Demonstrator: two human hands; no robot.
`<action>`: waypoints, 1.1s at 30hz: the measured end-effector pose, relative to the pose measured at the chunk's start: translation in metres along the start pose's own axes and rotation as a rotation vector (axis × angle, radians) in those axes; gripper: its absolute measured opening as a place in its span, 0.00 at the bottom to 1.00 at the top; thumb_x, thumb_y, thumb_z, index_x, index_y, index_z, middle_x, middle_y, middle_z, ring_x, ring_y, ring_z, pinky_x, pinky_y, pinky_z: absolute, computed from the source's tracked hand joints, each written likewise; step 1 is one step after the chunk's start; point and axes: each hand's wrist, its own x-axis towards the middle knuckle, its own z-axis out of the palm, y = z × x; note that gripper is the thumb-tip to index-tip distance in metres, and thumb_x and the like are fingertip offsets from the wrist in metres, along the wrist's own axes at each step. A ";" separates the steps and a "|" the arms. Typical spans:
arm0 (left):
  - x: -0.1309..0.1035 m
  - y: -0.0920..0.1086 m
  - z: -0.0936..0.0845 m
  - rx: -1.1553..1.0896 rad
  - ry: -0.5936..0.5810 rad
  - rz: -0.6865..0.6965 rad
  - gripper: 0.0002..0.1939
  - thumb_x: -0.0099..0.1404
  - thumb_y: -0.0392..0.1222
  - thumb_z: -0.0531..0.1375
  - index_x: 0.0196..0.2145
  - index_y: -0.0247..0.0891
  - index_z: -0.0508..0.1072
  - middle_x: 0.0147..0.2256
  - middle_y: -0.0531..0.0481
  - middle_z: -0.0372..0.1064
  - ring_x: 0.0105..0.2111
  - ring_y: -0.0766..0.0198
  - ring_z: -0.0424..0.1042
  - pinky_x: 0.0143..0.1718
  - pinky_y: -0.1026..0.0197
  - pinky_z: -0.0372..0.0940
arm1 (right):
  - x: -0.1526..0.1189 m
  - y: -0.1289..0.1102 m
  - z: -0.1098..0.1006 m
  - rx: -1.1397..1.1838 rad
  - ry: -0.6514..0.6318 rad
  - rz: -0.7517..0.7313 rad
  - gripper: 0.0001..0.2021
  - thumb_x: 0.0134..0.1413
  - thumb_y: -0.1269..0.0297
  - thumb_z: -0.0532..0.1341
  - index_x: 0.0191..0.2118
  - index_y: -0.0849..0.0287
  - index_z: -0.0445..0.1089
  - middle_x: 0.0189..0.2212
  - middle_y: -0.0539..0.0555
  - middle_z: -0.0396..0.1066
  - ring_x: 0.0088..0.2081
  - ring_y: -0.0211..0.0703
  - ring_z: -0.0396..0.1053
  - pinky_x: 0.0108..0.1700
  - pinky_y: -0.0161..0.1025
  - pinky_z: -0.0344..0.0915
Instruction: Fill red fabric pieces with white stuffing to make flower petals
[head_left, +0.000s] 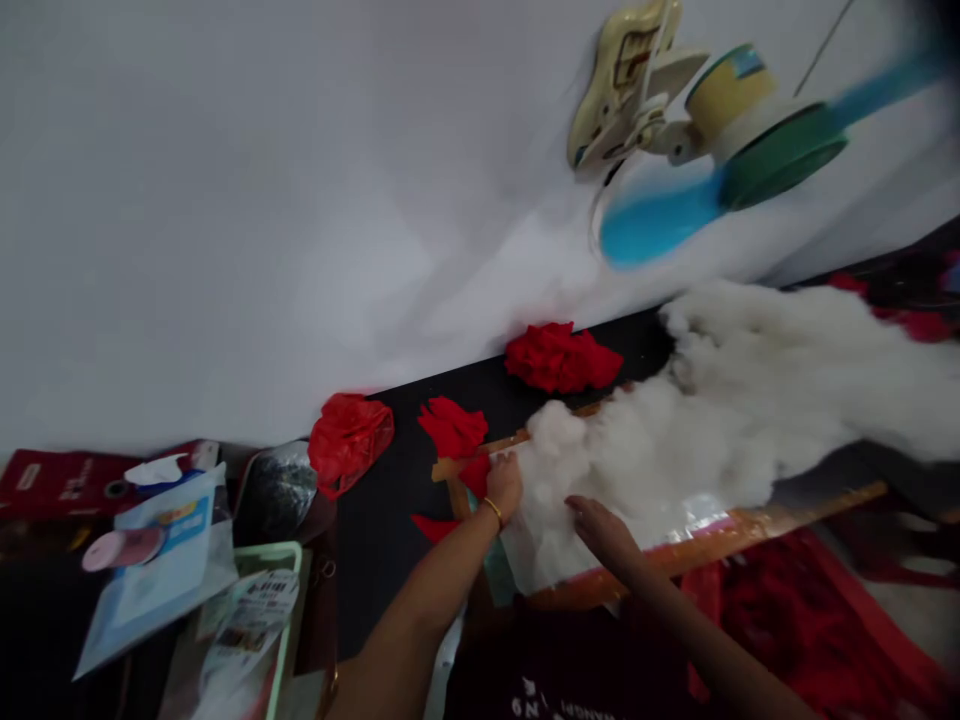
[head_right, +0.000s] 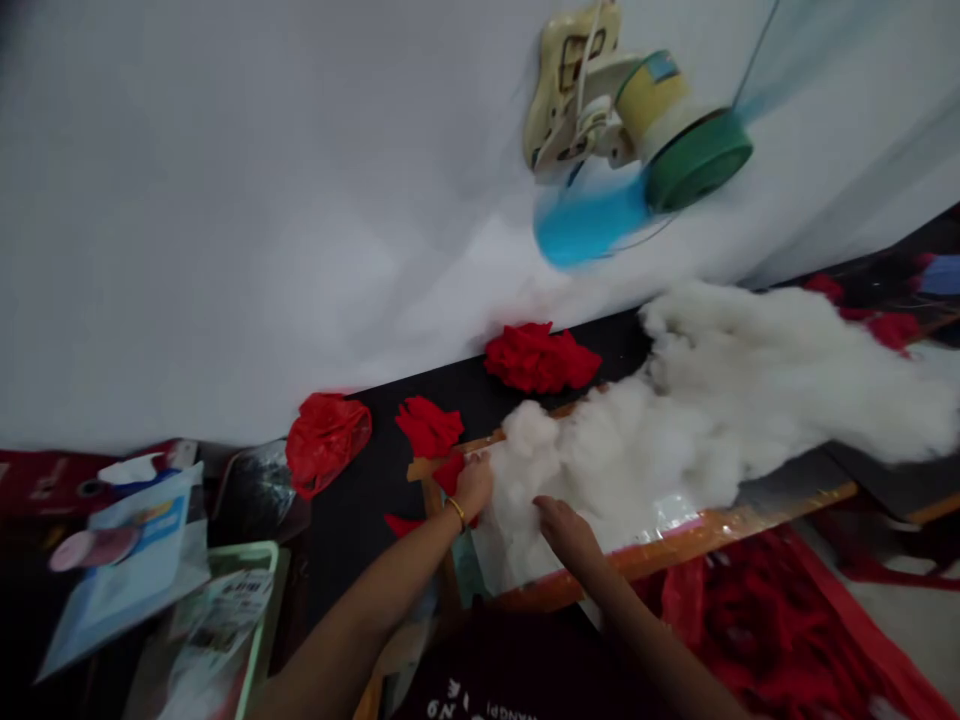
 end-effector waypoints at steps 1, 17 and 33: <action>0.004 0.000 0.001 0.027 -0.021 -0.015 0.15 0.58 0.25 0.54 0.42 0.29 0.73 0.42 0.34 0.73 0.47 0.50 0.72 0.48 0.53 0.64 | -0.001 0.002 0.001 0.071 0.035 0.050 0.25 0.51 0.72 0.53 0.57 0.57 0.65 0.43 0.57 0.74 0.44 0.46 0.73 0.48 0.43 0.67; -0.105 -0.001 0.019 -0.387 0.168 0.076 0.09 0.54 0.31 0.60 0.33 0.40 0.71 0.36 0.46 0.71 0.41 0.56 0.69 0.49 0.54 0.63 | 0.016 -0.047 0.009 0.643 0.019 -0.032 0.09 0.49 0.65 0.56 0.38 0.57 0.68 0.38 0.56 0.74 0.38 0.46 0.72 0.40 0.41 0.70; -0.121 -0.013 0.032 -0.969 0.144 -0.285 0.25 0.53 0.48 0.64 0.49 0.36 0.73 0.38 0.44 0.76 0.28 0.61 0.72 0.26 0.62 0.65 | 0.001 -0.045 -0.003 0.205 0.059 -0.233 0.32 0.49 0.75 0.54 0.63 0.58 0.56 0.60 0.63 0.61 0.42 0.42 0.72 0.44 0.41 0.70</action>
